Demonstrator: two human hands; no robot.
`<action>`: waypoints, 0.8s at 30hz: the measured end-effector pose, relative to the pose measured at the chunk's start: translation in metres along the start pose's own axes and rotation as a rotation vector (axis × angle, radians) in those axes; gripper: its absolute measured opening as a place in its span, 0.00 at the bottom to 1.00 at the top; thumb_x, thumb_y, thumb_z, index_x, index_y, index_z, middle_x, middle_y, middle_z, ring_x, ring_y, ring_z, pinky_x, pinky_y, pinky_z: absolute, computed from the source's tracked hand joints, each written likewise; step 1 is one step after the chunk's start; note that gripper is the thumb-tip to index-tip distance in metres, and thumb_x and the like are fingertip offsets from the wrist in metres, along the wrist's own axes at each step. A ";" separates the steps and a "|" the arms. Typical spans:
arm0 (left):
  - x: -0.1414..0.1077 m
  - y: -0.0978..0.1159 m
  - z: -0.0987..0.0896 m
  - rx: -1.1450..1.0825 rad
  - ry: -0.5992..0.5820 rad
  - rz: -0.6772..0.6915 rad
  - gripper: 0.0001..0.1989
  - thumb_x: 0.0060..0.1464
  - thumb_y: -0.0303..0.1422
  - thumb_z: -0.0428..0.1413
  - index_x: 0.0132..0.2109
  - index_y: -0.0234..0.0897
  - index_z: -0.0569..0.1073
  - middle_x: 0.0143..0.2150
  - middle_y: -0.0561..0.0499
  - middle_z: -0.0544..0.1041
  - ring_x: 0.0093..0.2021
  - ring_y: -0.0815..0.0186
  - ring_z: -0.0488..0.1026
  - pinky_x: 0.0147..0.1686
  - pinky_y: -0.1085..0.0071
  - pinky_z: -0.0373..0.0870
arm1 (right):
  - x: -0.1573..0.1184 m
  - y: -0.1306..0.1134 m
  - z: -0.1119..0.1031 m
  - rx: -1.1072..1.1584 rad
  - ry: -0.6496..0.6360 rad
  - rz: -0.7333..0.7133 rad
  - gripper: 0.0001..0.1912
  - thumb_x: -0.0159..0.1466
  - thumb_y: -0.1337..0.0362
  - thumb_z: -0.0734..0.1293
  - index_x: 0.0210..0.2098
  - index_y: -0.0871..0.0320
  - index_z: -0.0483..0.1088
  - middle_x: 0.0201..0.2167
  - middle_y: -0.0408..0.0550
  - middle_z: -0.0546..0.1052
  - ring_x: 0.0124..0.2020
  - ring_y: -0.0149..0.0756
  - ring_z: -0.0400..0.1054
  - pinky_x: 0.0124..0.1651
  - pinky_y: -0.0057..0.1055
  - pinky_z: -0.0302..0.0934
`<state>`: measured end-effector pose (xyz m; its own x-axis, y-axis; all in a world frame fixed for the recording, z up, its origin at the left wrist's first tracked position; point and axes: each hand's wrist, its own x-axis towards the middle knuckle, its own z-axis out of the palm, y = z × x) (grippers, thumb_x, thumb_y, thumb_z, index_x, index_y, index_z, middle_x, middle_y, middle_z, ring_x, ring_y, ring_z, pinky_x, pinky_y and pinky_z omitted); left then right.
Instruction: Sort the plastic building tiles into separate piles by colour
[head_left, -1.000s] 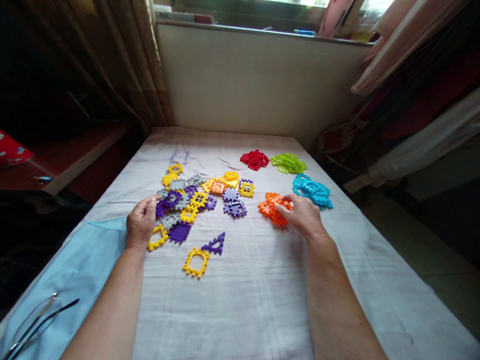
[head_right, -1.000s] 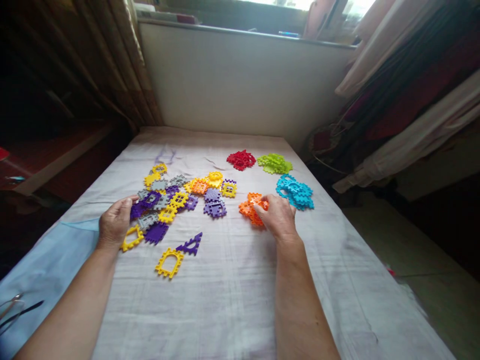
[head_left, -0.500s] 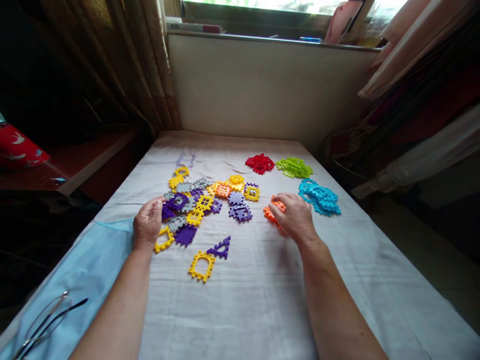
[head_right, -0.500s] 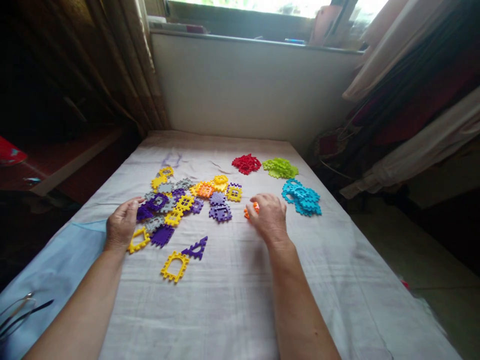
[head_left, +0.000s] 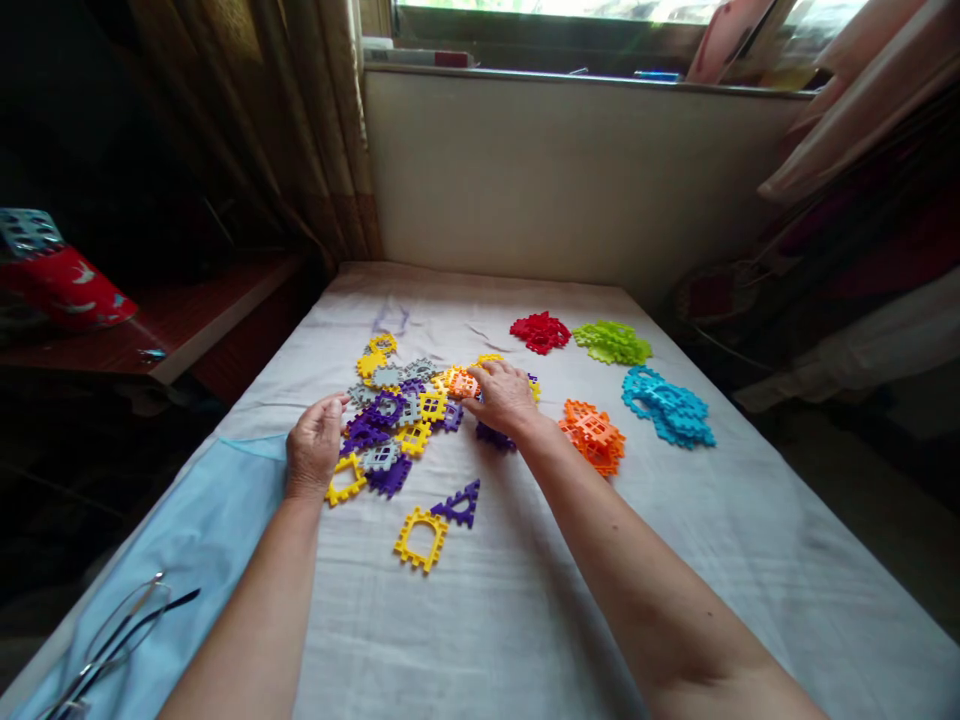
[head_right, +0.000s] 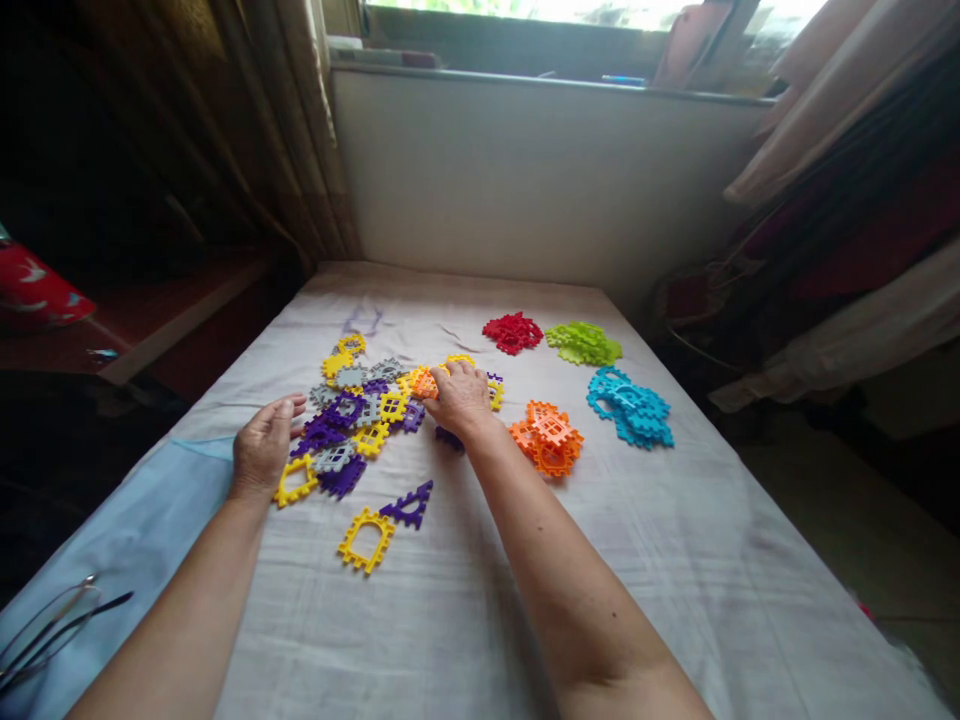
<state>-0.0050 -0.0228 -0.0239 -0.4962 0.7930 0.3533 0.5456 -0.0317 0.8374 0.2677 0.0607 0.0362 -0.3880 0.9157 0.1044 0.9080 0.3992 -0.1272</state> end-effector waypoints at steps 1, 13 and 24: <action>-0.001 0.003 0.000 -0.040 -0.002 -0.026 0.25 0.60 0.50 0.47 0.46 0.35 0.77 0.48 0.42 0.81 0.46 0.59 0.79 0.34 0.69 0.77 | 0.002 0.000 0.001 -0.005 -0.009 -0.002 0.24 0.65 0.53 0.66 0.59 0.54 0.70 0.60 0.56 0.72 0.60 0.50 0.61 0.57 0.45 0.56; -0.001 0.005 -0.001 -0.036 -0.028 -0.074 0.26 0.56 0.51 0.48 0.46 0.36 0.78 0.40 0.44 0.82 0.40 0.60 0.79 0.31 0.70 0.75 | 0.001 -0.004 0.009 -0.052 -0.011 -0.037 0.16 0.70 0.57 0.61 0.45 0.55 0.77 0.49 0.53 0.79 0.53 0.46 0.67 0.53 0.41 0.55; -0.005 0.020 -0.003 0.055 -0.102 -0.034 0.26 0.52 0.51 0.51 0.46 0.36 0.79 0.26 0.50 0.79 0.27 0.62 0.76 0.28 0.70 0.70 | -0.003 -0.001 0.001 -0.014 0.139 0.032 0.20 0.73 0.62 0.53 0.43 0.59 0.75 0.42 0.55 0.81 0.44 0.42 0.73 0.51 0.36 0.55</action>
<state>0.0062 -0.0287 -0.0079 -0.4452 0.8509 0.2788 0.5671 0.0270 0.8232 0.2683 0.0577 0.0351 -0.3345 0.9124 0.2360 0.9219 0.3687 -0.1190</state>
